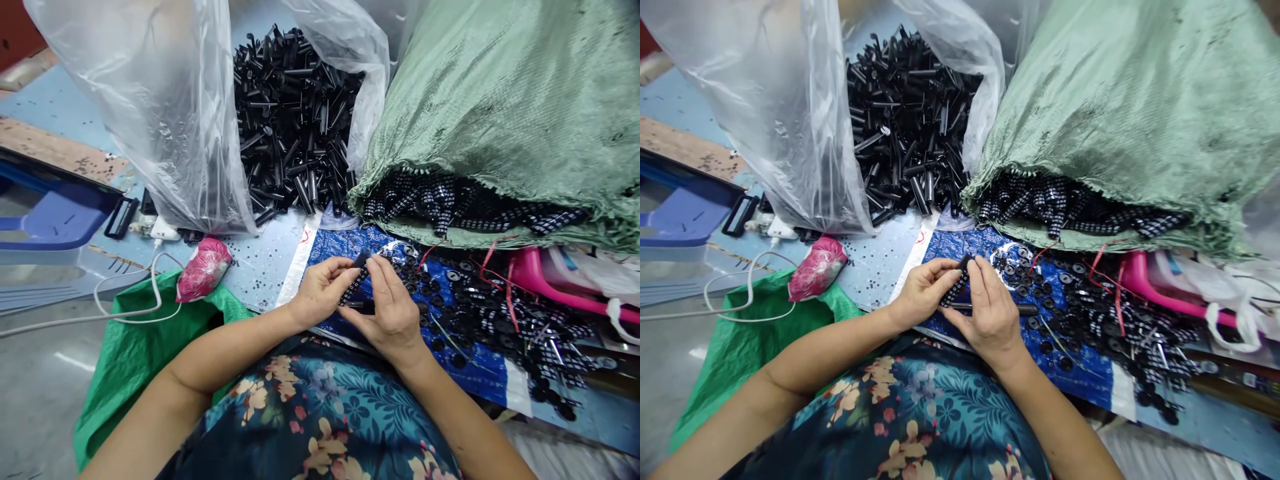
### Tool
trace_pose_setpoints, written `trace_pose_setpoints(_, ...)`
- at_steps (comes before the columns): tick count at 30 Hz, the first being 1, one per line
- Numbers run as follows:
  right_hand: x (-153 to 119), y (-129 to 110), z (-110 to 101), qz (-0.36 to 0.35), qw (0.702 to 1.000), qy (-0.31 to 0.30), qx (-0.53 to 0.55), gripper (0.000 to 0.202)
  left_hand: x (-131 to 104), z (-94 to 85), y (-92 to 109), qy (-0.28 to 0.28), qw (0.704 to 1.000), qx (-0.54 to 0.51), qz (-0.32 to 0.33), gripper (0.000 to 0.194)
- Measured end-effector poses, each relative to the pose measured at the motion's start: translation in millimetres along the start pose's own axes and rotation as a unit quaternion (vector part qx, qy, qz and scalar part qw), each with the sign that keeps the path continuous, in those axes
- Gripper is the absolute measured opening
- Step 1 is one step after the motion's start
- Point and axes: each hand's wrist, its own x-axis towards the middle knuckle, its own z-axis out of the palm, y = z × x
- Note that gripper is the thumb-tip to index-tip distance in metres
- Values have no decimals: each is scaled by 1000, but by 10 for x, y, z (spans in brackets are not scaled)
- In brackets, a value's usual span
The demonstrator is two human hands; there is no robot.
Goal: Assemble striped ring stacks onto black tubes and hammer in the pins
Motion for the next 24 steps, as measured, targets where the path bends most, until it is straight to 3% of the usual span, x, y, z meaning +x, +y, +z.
trace_pose_setpoints(4, -9, 27, 23, 20, 998, -17, 50, 101, 25, -35, -87, -41, 995, -70, -58, 40)
trace_pose_setpoints(6, -65, 94, 15, 13, 997, -41, 67, 103, 61, -156, -110, -48, 997, -58, -36, 39)
trace_pose_setpoints(7, -109, 135, 6, 7, 996, -62, 64, 98, 84, -250, -106, -40, 999, -16, -6, 37)
trace_pose_setpoints(9, -215, 217, -17, -9, 992, -120, 37, 69, 139, -484, -68, -24, 989, 135, 57, 28)
trace_pose_setpoints(12, -344, 295, -55, -32, 983, -178, -10, 24, 232, -832, 36, -49, 924, 371, 79, 16)
trace_pose_setpoints(14, -359, 307, -70, -23, 989, -148, -14, 18, 292, -976, 92, -96, 891, 440, 51, 14)
trace_pose_setpoints(18, -239, 287, -33, 29, 998, -44, 15, 26, 362, -1015, 101, -143, 885, 443, -8, 23)
trace_pose_setpoints(24, -78, 244, 30, -3, 990, -133, -50, 22, 377, -951, 64, -125, 897, 424, -12, 25)
